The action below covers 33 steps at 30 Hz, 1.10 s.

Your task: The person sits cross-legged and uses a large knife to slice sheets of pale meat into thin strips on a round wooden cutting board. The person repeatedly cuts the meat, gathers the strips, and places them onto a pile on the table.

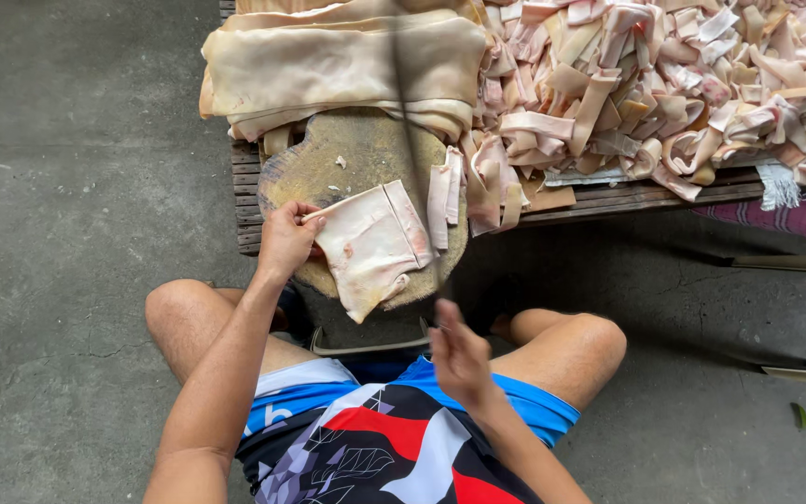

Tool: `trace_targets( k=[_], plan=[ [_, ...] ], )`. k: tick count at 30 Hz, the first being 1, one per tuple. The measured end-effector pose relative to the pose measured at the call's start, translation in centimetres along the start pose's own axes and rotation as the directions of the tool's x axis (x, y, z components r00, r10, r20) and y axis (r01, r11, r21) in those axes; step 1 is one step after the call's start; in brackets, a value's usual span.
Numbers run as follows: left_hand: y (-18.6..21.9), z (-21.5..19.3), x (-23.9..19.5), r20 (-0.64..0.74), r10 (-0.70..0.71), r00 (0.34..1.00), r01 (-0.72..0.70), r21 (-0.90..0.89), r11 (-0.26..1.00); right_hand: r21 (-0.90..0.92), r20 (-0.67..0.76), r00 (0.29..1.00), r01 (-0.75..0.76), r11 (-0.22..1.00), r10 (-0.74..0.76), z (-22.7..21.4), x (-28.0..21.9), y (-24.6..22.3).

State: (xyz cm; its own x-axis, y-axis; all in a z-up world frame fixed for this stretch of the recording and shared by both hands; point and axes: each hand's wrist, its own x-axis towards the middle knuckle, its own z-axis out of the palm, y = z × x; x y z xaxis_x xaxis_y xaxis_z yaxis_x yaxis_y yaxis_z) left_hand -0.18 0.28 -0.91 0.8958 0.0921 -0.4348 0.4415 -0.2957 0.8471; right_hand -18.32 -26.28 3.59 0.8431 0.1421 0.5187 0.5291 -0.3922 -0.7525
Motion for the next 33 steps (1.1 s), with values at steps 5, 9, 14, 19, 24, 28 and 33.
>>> trace_targets(
  k=[5,9,14,19,24,28,33],
  plan=[
    [-2.2,-0.1,2.4,-0.056,0.121,0.991,-0.125,-0.093,0.988,-0.035,0.305,0.682,-0.689,0.724,0.664,2.2,-2.4,4.9],
    [-3.9,-0.5,3.1,-0.095,0.108,0.990,-0.128,-0.227,0.965,0.075,0.318,0.507,-0.856,0.512,0.801,0.5,-3.4,4.7],
    [-3.4,-1.6,2.7,-0.046,0.001,0.999,-0.016,-0.325,0.946,-0.032,0.183,0.598,-0.790,0.612,0.780,-0.1,-2.5,3.4],
    [-1.6,2.0,2.3,0.119,0.014,0.993,0.013,-0.225,0.974,-0.131,0.124,0.793,-0.583,0.802,0.597,-0.5,-2.0,2.7],
    [-1.5,2.0,2.4,0.073,0.049,0.996,-0.027,-0.281,0.959,-0.193,0.184,0.814,-0.520,0.832,0.551,2.7,-2.4,2.6],
    [-2.1,1.6,2.7,-0.045,-0.005,0.999,-0.006,-0.228,0.974,-0.161,0.226,0.769,-0.576,0.801,0.598,2.5,-1.4,1.9],
    [-3.1,1.5,4.6,-0.041,0.030,0.999,-0.042,-0.341,0.939,0.204,0.202,0.800,-0.598,0.775,0.564,-2.8,1.1,-1.9]
  ],
)
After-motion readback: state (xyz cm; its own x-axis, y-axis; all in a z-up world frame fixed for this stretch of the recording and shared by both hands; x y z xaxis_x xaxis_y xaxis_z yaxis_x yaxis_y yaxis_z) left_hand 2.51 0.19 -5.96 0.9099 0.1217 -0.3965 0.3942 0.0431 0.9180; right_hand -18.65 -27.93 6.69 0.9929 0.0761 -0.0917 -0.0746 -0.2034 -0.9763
